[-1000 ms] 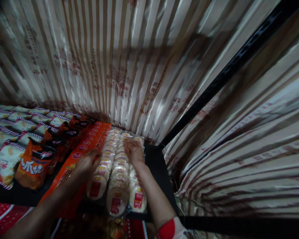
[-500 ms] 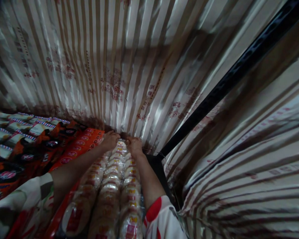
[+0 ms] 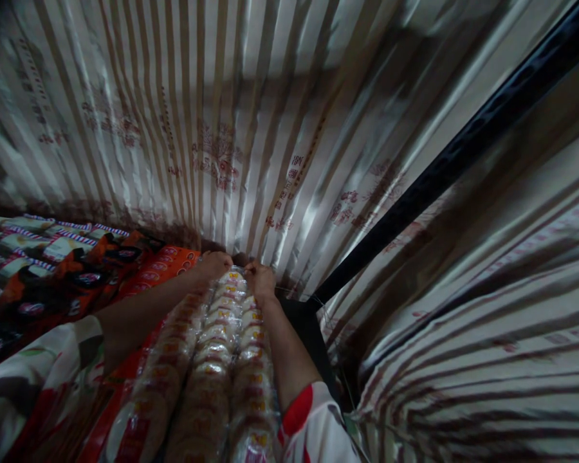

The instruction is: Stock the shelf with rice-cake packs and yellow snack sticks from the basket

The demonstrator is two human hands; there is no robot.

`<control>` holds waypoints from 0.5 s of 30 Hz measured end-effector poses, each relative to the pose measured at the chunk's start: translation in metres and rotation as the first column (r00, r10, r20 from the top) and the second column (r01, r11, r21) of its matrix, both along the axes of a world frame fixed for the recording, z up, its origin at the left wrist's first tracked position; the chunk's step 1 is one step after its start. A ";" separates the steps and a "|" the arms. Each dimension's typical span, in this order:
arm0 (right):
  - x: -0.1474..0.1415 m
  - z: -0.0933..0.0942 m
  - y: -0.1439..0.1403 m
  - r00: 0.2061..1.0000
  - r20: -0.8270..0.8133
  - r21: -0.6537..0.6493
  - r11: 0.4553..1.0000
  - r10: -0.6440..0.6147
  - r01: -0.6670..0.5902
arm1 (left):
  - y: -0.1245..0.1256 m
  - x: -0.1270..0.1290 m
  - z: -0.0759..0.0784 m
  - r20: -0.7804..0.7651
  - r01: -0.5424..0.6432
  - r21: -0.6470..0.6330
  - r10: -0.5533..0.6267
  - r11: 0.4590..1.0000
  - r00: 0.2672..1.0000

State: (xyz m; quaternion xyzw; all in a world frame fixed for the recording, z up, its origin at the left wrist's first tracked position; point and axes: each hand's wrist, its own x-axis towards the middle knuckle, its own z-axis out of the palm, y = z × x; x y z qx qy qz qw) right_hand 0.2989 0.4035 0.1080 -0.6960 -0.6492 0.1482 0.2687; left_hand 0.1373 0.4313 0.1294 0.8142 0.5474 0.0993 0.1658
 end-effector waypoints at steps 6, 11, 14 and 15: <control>-0.001 0.009 -0.015 0.994 0.105 0.116 0.993 0.012 -0.024 | -0.001 -0.002 -0.011 0.066 -0.029 0.033 0.026 0.999 0.997; -0.001 0.018 -0.034 0.973 0.202 0.052 0.991 0.114 -0.127 | -0.001 -0.004 -0.013 0.096 0.007 0.053 -0.012 0.999 0.995; -0.001 0.016 -0.037 0.963 0.219 0.034 0.985 0.156 -0.167 | -0.001 -0.006 -0.010 0.078 0.035 0.058 -0.040 0.998 0.996; -0.001 0.014 -0.036 0.965 0.208 0.040 0.984 0.161 -0.173 | -0.001 -0.007 -0.009 0.072 0.044 0.060 -0.049 0.997 0.996</control>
